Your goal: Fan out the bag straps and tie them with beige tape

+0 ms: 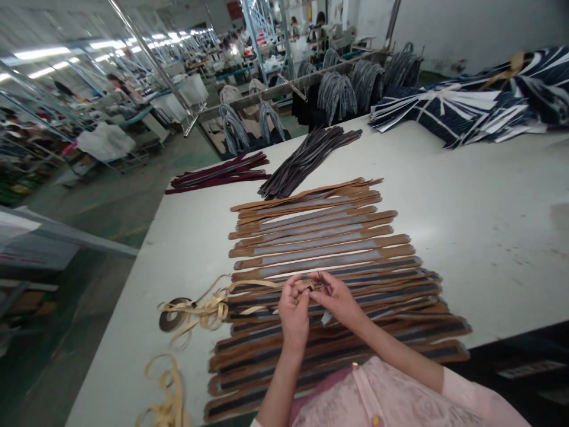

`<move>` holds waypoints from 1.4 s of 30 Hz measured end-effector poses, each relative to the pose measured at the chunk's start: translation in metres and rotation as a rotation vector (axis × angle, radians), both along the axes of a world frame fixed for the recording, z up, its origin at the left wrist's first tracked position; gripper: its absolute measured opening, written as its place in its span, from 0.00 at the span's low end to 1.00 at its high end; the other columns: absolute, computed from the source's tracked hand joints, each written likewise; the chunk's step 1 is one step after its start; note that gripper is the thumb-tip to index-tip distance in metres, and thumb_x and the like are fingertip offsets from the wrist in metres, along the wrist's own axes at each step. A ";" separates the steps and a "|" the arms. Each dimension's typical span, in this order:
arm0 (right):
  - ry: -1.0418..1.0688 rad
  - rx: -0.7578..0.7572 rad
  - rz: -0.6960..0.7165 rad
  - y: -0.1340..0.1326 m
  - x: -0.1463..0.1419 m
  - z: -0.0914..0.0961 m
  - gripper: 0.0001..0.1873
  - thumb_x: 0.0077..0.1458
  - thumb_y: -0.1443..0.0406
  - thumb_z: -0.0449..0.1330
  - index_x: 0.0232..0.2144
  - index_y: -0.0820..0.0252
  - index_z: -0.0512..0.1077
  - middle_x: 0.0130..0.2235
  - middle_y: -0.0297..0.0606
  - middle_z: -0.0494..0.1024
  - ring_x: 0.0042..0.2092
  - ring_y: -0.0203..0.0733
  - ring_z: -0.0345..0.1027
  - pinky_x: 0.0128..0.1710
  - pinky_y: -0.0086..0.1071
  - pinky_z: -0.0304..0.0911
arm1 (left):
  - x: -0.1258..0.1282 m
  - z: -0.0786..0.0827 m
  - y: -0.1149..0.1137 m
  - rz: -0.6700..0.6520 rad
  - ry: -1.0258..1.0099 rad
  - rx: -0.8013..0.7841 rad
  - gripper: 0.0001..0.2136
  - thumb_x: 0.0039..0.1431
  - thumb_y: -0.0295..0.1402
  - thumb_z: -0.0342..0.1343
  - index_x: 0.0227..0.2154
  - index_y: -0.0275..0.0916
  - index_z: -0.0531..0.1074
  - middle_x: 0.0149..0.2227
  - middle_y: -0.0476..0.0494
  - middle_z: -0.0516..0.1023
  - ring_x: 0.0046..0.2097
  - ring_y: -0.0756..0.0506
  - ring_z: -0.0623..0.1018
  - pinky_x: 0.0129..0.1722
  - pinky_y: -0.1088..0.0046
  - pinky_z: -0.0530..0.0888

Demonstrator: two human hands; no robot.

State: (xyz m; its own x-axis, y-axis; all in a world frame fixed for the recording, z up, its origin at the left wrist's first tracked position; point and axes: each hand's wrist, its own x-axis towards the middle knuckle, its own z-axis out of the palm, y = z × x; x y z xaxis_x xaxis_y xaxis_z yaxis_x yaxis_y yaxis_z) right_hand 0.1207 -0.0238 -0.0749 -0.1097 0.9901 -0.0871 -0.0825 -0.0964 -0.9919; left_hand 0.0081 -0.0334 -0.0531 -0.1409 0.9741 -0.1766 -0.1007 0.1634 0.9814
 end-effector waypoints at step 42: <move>-0.520 0.307 0.431 0.028 -0.156 -0.046 0.11 0.37 0.75 0.51 0.25 0.60 0.68 0.27 0.31 0.65 0.30 0.32 0.58 0.31 0.27 0.55 | -0.214 -0.044 0.002 -0.621 1.180 0.366 0.09 0.57 0.30 0.44 0.31 0.40 0.70 0.29 0.44 0.74 0.34 0.46 0.72 0.38 0.66 0.66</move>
State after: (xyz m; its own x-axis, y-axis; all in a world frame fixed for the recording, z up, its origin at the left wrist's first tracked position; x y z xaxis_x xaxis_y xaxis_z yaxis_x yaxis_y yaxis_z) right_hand -0.0353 0.0047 -0.1210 -0.5141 0.8568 0.0402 0.3881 0.2741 -0.8799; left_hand -0.2055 -0.0312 -0.0975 0.4434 0.8961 0.0195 0.8054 -0.4078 0.4301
